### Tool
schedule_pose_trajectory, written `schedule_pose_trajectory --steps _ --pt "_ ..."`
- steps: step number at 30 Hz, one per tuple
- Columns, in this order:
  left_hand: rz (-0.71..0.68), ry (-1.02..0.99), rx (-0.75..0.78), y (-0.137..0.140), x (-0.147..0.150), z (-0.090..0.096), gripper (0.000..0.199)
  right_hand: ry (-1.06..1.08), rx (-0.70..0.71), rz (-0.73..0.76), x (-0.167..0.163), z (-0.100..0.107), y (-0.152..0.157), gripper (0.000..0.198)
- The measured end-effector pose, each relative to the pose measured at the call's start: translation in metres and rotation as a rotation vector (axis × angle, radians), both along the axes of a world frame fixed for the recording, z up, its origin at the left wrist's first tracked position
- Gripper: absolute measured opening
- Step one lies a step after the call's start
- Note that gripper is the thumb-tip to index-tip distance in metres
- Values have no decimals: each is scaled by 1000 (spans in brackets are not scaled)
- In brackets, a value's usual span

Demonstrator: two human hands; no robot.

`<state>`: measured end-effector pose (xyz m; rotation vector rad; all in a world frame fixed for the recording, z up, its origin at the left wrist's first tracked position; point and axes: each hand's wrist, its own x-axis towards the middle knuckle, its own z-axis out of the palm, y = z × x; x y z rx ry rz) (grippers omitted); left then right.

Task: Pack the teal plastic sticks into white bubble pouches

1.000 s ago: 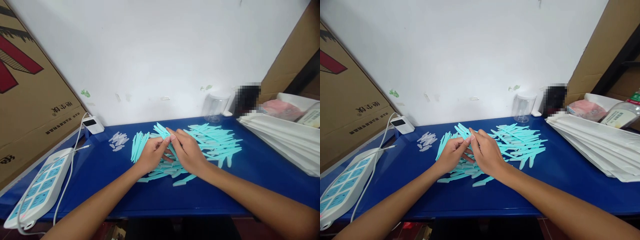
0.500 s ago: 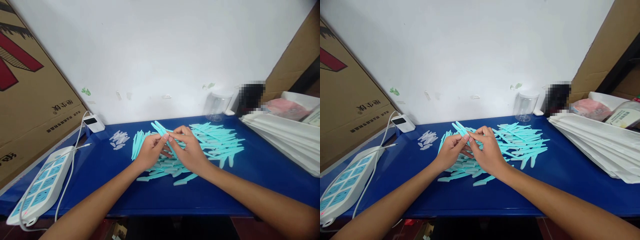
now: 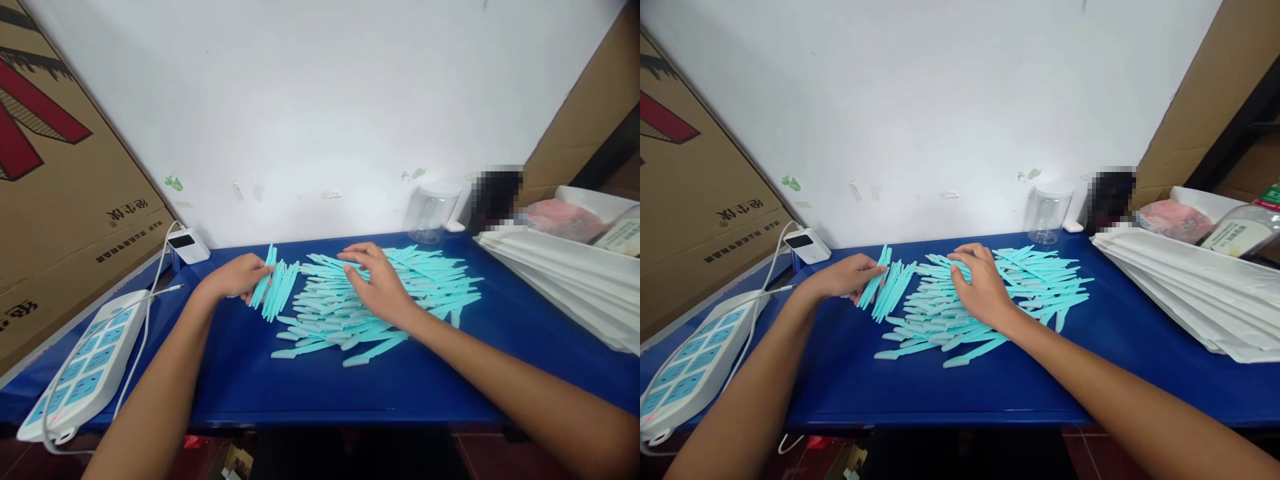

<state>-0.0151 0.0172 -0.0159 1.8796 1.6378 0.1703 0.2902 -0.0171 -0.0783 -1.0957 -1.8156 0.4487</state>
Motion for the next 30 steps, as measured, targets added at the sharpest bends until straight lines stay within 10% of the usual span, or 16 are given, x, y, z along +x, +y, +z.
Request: schedule_pose_trajectory --steps 8,30 --pt "54 187 -150 8 3 -25 61 9 6 29 6 -5 9 21" --pt "44 706 136 3 15 -27 72 -14 -12 -29 16 -2 23 21"
